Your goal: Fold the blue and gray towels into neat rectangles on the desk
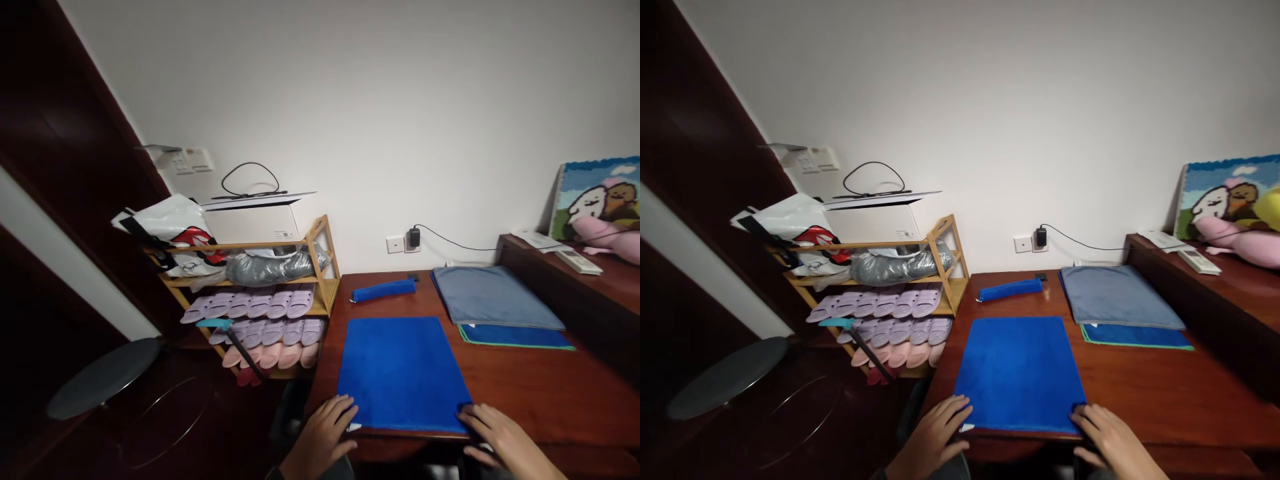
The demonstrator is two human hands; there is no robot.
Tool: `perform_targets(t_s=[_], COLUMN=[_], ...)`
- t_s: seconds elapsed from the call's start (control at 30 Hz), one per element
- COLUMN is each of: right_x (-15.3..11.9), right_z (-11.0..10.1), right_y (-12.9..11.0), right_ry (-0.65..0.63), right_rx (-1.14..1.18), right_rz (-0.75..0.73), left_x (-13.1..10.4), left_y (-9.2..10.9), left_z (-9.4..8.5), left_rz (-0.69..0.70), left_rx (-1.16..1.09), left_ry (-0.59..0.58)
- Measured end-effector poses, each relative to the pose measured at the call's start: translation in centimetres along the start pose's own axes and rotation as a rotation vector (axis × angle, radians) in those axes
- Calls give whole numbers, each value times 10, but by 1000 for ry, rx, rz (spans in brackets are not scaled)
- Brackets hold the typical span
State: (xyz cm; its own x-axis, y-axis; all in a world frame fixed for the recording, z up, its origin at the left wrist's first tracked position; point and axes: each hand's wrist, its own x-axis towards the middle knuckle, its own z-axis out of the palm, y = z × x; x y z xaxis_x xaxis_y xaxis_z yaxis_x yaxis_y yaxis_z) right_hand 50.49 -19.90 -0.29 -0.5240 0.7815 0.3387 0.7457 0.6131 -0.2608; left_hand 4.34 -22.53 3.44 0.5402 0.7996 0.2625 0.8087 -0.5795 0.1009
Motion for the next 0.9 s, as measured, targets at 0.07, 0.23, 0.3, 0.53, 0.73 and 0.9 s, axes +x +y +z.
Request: perform_targets(t_s=[0.07, 0.23, 0.3, 0.53, 0.73, 0.9], right_x=[-4, -10, -8, 4, 2, 5], right_z=[-4, -33, -49, -111, -192, -265], right_y=[0, -15, -24, -30, -14, -18], right_ry=[53, 97, 84, 132, 255, 421], right_rx=[-25, 43, 112, 161, 149, 139], right_rz=[-73, -160, -118, -34, -34, -11], left_x=[-7, -13, -12, 15, 60, 107], left_y=[-2, 4, 10, 30, 45, 64], left_z=[6, 0, -8, -61, -140, -200], left_rz=[68, 228, 232, 169, 112, 93], left_rx=[85, 167, 165, 25, -192, -328], left_ry=[75, 226, 257, 280, 434, 479])
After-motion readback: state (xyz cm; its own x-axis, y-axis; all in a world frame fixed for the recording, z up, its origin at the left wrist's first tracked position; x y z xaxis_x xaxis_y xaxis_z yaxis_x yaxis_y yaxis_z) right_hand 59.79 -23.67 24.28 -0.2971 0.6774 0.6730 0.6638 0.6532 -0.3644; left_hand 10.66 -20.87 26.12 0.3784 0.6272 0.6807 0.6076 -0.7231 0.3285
